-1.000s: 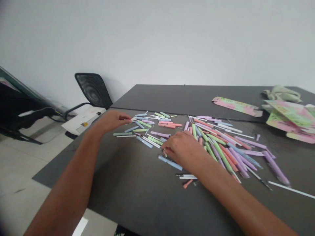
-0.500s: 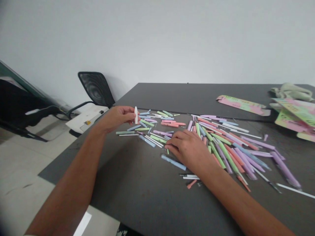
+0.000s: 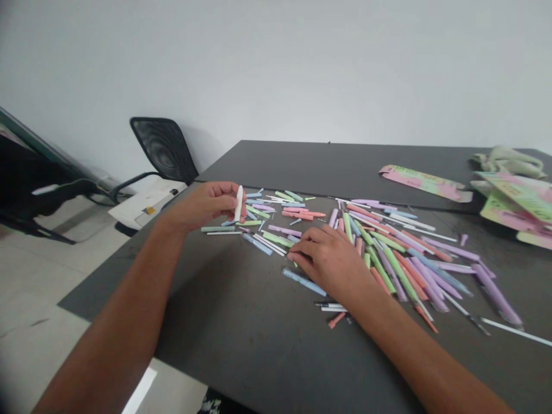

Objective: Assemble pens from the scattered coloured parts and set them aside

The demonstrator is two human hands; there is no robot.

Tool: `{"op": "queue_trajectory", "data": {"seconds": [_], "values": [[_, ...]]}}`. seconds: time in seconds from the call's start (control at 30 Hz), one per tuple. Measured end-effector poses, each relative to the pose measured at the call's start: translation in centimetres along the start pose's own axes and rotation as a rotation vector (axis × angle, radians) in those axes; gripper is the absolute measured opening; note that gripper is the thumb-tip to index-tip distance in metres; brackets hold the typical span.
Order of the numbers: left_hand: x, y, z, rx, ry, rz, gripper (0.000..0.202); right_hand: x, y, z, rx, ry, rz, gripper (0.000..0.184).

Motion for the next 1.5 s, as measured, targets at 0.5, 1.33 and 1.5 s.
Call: {"op": "queue_trajectory", "data": {"seconds": [0.5,1.33,1.5], "values": [[-0.7,0.0,1.5,-0.021,-0.213,-0.002,0.016,-0.4,0.5,-0.1,0.008,-0.029,0.038,0.017],[-2.7,0.7,13.6,0.473,-0.735,0.177,0.016,-6.9,12.8,-9.8,-0.02,-0.027,0.462,0.026],[-1.9,-0.4,13.6,0.544,-0.623,0.175,0.014,-9.3,15.4,-12.1,-0.048,-0.003,0.602,0.029]]}}
Point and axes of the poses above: each hand's wrist, its own x-axis towards the middle knuckle, its own z-axis out of the palm, y = z × x, the point moved 6 cm from there along x, towards the middle knuckle, and after that the axes turned 6 degrees about z, right-handed, at the moved point
